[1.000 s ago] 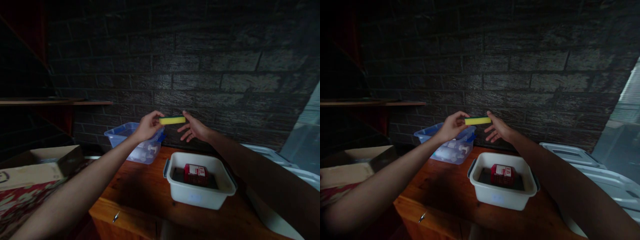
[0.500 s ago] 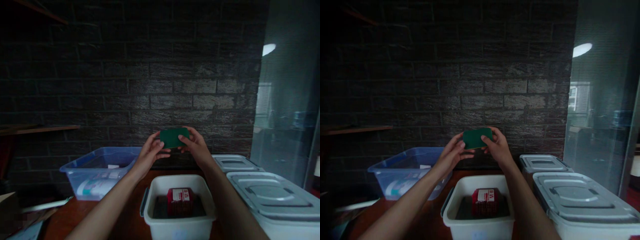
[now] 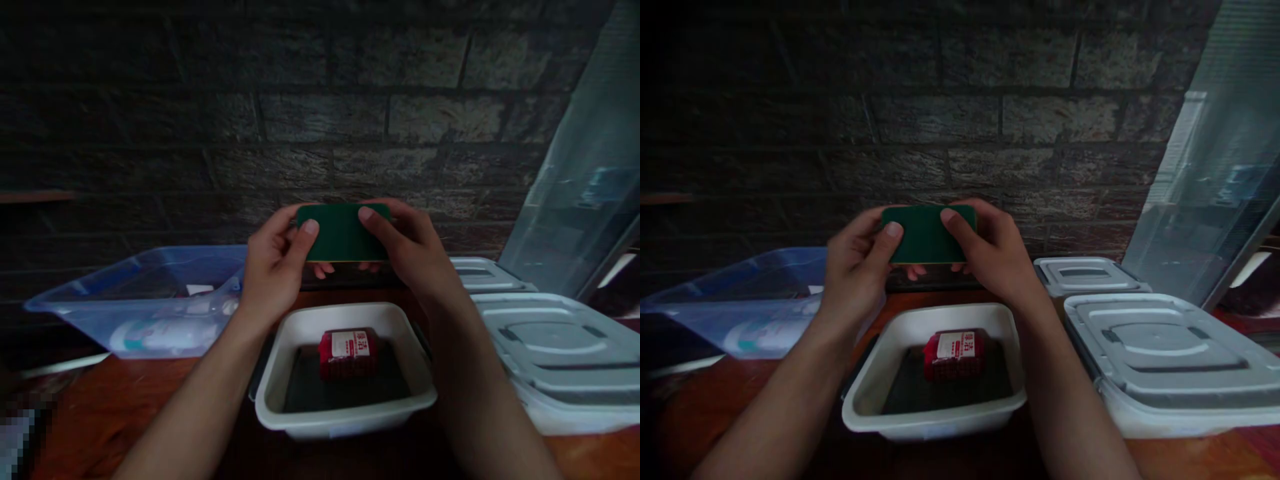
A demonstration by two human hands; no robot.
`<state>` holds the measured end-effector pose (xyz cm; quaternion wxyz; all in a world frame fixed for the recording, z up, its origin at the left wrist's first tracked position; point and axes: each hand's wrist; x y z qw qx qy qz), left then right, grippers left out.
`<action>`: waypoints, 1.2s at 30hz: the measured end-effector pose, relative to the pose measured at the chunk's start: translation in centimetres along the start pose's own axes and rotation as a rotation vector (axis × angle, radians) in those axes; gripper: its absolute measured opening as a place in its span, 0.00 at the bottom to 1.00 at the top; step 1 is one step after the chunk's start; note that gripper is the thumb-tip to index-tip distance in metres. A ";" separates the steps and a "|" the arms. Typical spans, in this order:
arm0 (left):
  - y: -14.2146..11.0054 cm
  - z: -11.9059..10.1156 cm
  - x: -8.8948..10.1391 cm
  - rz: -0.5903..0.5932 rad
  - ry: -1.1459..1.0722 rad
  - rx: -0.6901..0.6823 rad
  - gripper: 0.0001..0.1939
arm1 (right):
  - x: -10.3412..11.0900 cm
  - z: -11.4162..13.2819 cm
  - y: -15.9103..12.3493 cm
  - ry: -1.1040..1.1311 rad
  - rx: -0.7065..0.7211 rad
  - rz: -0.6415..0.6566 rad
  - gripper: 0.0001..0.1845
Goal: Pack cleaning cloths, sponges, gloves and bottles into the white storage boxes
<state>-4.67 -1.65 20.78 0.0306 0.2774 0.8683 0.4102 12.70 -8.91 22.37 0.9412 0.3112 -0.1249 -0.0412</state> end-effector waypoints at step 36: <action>-1.9 1.8 3.2 0.207 -0.175 0.027 0.26 | 0.7 -2.0 0.6 0.490 0.117 0.340 0.35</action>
Point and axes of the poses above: each hand's wrist, its own y-axis towards the middle knuckle, its own x-axis out of the back of the hand, z = x × y, and after that the axes turned 12 degrees about z, right-handed
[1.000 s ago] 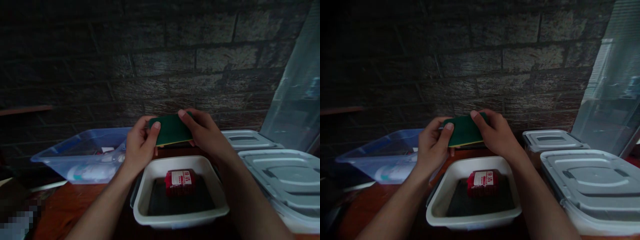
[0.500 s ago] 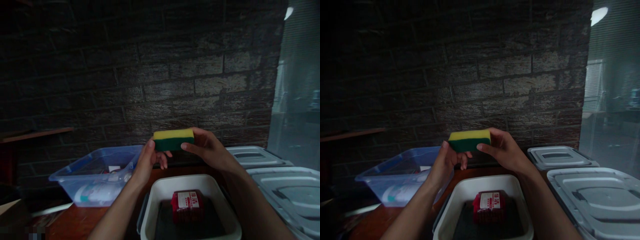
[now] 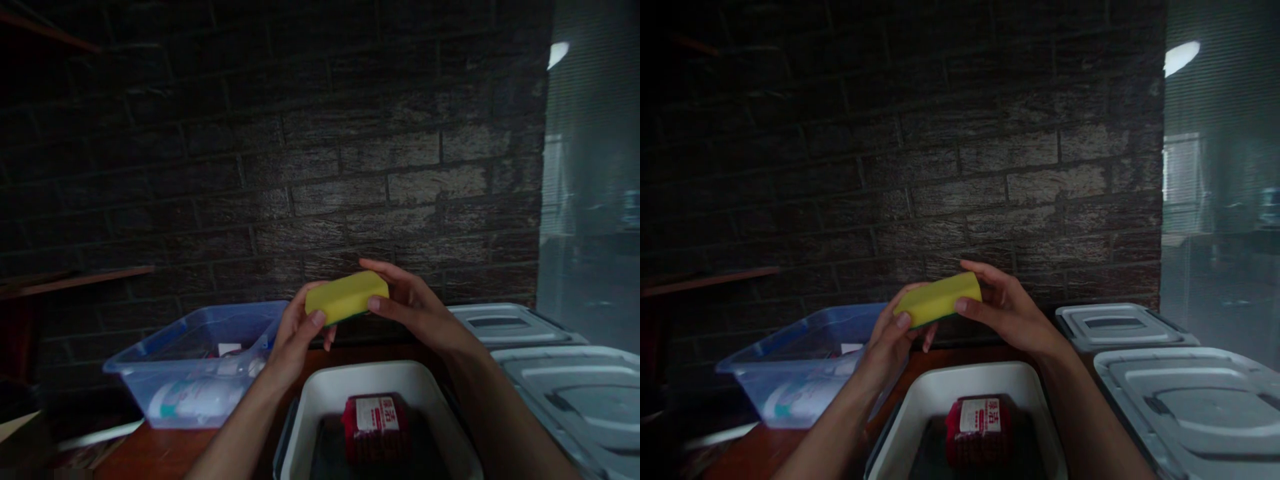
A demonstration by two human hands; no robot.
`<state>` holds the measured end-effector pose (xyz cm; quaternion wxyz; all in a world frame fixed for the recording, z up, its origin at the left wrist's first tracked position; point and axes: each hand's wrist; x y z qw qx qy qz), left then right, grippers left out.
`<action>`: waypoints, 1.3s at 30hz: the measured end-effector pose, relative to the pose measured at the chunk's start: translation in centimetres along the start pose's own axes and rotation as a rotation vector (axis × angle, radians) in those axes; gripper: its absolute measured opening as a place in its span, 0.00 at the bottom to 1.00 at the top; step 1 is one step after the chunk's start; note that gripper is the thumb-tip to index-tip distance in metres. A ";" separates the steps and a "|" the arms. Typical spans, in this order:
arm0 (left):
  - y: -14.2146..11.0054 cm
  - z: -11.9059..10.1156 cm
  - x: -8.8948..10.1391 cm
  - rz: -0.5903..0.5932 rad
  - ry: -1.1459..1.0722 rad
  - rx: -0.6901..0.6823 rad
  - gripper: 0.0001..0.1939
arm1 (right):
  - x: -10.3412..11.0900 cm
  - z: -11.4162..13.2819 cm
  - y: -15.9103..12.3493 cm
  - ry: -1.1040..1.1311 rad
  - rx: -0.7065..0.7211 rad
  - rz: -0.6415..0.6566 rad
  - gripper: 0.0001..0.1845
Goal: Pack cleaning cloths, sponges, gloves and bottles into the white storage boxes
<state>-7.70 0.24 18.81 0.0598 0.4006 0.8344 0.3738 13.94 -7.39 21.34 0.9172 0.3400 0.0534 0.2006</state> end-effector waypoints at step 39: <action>-0.2 -0.5 -0.9 -0.078 -0.099 -0.048 0.28 | 0.0 -0.2 0.4 0.140 0.049 -0.049 0.21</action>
Point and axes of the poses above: each hand's wrist, its own y-axis towards the middle knuckle, its own x-axis out of the back of the hand, z = x × y, and after that the axes turned 12 degrees about z, right-handed
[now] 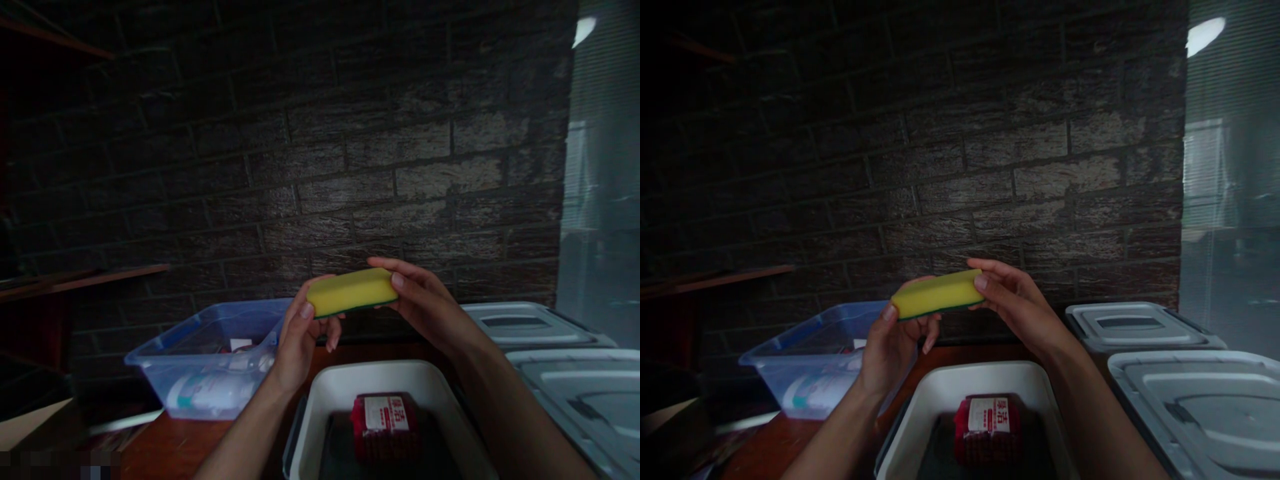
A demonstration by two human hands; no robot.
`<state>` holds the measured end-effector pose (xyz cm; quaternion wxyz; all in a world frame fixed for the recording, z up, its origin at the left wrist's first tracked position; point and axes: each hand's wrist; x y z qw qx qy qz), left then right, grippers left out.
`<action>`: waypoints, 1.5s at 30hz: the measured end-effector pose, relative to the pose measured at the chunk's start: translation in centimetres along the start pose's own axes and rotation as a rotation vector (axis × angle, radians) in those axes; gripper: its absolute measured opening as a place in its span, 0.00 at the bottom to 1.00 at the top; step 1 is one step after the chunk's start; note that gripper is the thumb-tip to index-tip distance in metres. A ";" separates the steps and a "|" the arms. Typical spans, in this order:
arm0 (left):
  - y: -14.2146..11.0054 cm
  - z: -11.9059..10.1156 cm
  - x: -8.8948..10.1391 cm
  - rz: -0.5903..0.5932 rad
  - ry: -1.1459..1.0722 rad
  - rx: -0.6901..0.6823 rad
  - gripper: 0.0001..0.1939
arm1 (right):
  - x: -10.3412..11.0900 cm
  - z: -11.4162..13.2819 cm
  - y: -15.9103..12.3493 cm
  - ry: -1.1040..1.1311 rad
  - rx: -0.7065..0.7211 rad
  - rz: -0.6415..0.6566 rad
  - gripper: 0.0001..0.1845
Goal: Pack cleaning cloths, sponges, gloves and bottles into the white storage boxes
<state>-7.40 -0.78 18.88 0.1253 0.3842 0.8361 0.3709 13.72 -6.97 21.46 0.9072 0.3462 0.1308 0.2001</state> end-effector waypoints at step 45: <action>-0.4 -2.7 -3.1 -0.226 -0.017 -0.019 0.22 | -0.1 -0.4 -0.5 -0.036 -0.049 0.188 0.40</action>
Point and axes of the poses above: each hand's wrist, its own y-axis towards the middle knuckle, its own x-axis out of the back of the hand, z = x × y, and after that the axes turned 12 degrees about z, right-handed
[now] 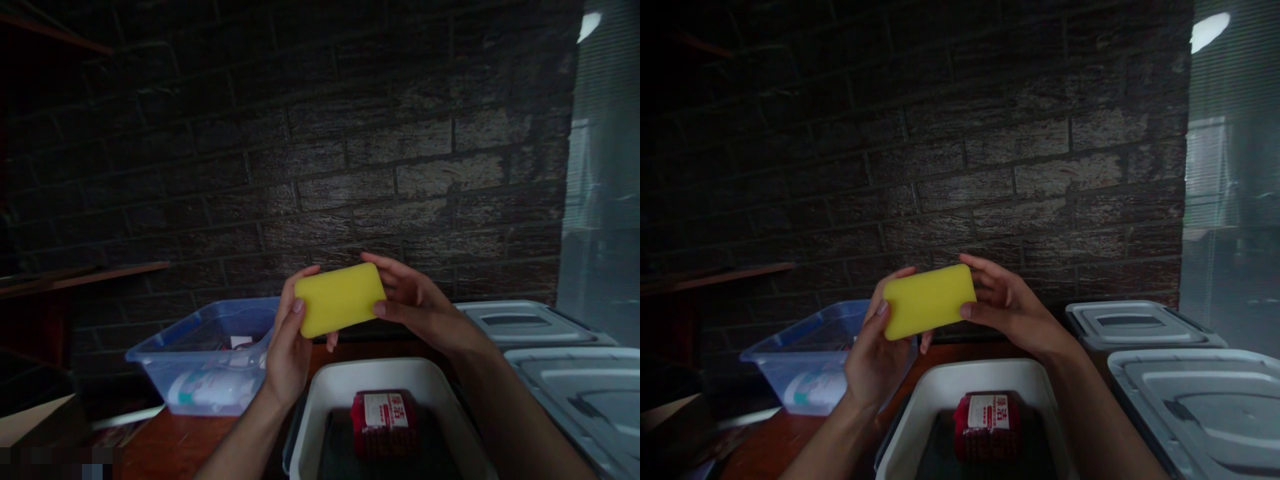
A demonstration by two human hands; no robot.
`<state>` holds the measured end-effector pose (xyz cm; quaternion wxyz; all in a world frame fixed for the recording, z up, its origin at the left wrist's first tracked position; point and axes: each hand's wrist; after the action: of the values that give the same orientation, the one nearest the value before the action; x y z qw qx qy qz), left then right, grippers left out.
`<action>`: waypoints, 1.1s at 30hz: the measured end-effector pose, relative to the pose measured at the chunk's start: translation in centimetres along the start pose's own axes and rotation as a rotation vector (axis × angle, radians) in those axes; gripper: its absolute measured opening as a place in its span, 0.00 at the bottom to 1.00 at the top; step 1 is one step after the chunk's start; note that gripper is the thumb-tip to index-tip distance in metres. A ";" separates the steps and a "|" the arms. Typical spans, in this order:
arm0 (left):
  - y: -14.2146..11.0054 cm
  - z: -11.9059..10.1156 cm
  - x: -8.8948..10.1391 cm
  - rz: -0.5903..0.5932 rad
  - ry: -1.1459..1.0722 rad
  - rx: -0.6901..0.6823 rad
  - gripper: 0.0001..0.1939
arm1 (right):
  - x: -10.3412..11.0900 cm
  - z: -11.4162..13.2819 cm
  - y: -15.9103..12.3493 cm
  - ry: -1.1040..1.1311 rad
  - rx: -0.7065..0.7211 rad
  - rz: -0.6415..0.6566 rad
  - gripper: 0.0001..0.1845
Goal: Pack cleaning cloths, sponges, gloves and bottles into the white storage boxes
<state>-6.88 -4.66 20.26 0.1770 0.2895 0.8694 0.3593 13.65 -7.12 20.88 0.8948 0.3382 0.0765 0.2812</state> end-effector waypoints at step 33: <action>0.6 2.4 1.3 -0.045 0.209 -0.099 0.27 | -0.2 -0.2 0.4 -0.168 -0.057 -0.089 0.38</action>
<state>-6.39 -2.26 18.96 0.1075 0.2220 0.8705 0.4259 13.20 -6.90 21.02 0.9190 0.3311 0.0081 0.2140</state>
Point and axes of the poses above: each hand's wrist, its own y-axis towards the middle knuckle, its own x-axis out of the back of the hand, z = x × y, and after that the axes turned 12 degrees about z, right-handed
